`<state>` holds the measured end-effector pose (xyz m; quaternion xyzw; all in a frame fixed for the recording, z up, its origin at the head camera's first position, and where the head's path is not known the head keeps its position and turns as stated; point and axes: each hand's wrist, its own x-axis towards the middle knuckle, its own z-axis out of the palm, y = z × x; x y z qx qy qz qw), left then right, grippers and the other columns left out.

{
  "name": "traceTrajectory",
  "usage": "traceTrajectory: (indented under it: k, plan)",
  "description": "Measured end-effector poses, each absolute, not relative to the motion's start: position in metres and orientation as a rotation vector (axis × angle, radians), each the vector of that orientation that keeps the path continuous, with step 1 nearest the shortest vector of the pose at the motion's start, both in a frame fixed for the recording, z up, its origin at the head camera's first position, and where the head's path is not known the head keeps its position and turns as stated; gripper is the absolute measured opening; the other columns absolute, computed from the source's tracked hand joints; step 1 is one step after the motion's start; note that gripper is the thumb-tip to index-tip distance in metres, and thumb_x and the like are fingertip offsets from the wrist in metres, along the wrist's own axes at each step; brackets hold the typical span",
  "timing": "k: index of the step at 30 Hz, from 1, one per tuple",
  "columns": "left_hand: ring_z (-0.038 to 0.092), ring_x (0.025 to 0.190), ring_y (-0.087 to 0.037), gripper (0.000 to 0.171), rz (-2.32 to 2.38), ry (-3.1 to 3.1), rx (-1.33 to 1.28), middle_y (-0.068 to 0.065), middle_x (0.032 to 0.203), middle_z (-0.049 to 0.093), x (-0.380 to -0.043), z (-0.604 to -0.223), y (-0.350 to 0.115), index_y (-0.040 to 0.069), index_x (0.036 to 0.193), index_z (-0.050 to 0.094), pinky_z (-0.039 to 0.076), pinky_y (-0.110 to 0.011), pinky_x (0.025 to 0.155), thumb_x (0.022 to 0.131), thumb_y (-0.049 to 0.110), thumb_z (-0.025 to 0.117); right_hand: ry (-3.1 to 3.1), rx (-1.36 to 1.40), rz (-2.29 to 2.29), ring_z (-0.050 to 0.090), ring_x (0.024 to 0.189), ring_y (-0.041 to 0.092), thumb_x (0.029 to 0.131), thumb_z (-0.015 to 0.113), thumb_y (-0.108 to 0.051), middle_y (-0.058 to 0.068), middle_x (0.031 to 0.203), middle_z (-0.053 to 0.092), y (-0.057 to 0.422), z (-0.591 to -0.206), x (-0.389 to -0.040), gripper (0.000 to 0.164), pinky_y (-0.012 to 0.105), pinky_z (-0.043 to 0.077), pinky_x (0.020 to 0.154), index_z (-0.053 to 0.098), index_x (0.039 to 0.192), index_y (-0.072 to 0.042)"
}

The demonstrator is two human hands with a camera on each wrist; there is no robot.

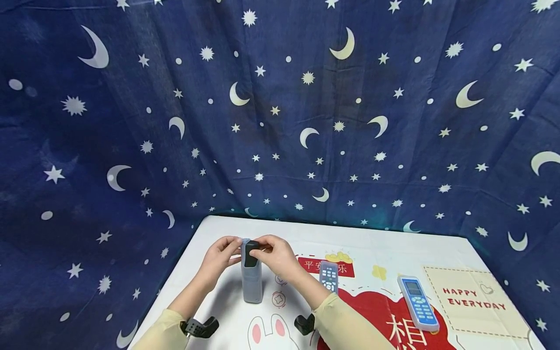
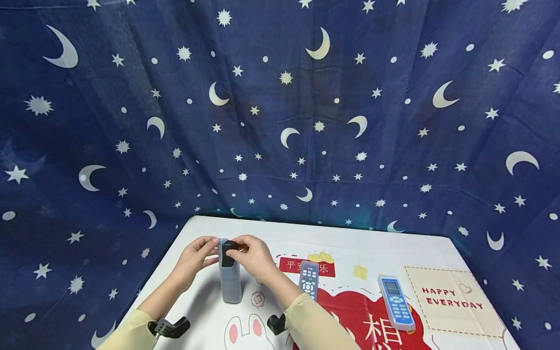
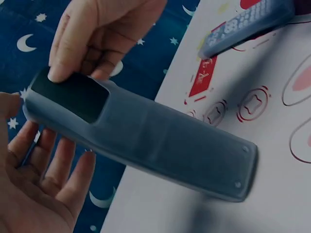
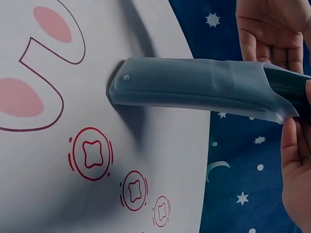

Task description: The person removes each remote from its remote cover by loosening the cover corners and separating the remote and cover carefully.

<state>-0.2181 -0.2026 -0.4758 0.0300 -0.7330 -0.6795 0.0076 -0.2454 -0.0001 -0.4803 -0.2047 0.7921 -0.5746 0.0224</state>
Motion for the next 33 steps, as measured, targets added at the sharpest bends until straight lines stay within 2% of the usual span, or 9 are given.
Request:
traceTrajectory:
  k: [5,9,13,23,28,33]
  plan:
    - [0.067,0.103,-0.022,0.046,-2.079,-2.342,0.137,-0.012,0.116,0.064,-0.223,-0.469,-0.197,-0.001,0.124,0.063,0.058,-0.042,0.09,0.1,0.039,0.067,2.447,-0.61,-1.788,0.062,0.087,0.014,0.091,0.08,-0.025,-0.006,0.102,0.068,0.001,-0.48,-0.246,0.028,0.026,0.057,0.077,0.074,0.117,-0.014]
    - [0.067,0.1,-0.022,0.035,-2.099,-2.336,0.155,-0.011,0.111,0.064,-0.226,-0.466,-0.196,0.001,0.114,0.065,0.059,-0.041,0.088,0.101,0.033,0.066,2.44,-0.61,-1.805,0.062,0.086,0.015,0.091,0.08,-0.023,-0.005,0.102,0.069,0.002,-0.479,-0.247,0.029,0.027,0.057,0.076,0.073,0.116,-0.012]
    - [0.067,0.097,-0.021,0.031,-2.12,-2.328,0.167,-0.009,0.108,0.064,-0.229,-0.467,-0.197,0.001,0.107,0.064,0.059,-0.041,0.087,0.103,0.032,0.064,2.444,-0.614,-1.802,0.063,0.086,0.014,0.091,0.08,-0.024,-0.006,0.102,0.069,0.002,-0.48,-0.248,0.028,0.027,0.057,0.076,0.074,0.116,-0.013]
    - [0.066,0.093,-0.02,0.029,-2.155,-2.278,0.201,-0.007,0.1,0.067,-0.232,-0.471,-0.193,0.002,0.105,0.065,0.059,-0.04,0.087,0.103,0.031,0.063,2.433,-0.599,-1.823,0.064,0.088,0.015,0.092,0.08,-0.025,-0.005,0.103,0.069,0.003,-0.482,-0.246,0.028,0.027,0.058,0.078,0.073,0.117,-0.014]
    - [0.065,0.087,-0.017,0.029,-2.159,-2.259,0.325,-0.004,0.092,0.067,-0.233,-0.48,-0.193,0.001,0.106,0.067,0.057,-0.034,0.08,0.103,0.029,0.063,2.438,-0.611,-1.796,0.064,0.089,0.012,0.092,0.08,-0.026,-0.006,0.104,0.068,0.0,-0.486,-0.242,0.028,0.024,0.057,0.079,0.073,0.116,-0.013]
    - [0.063,0.084,-0.016,0.027,-2.206,-2.231,0.412,-0.004,0.091,0.066,-0.235,-0.491,-0.195,0.0,0.108,0.067,0.056,-0.029,0.073,0.103,0.026,0.064,2.433,-0.62,-1.81,0.064,0.087,0.013,0.091,0.08,-0.025,-0.004,0.103,0.068,-0.001,-0.486,-0.24,0.027,0.024,0.057,0.077,0.073,0.115,-0.013]
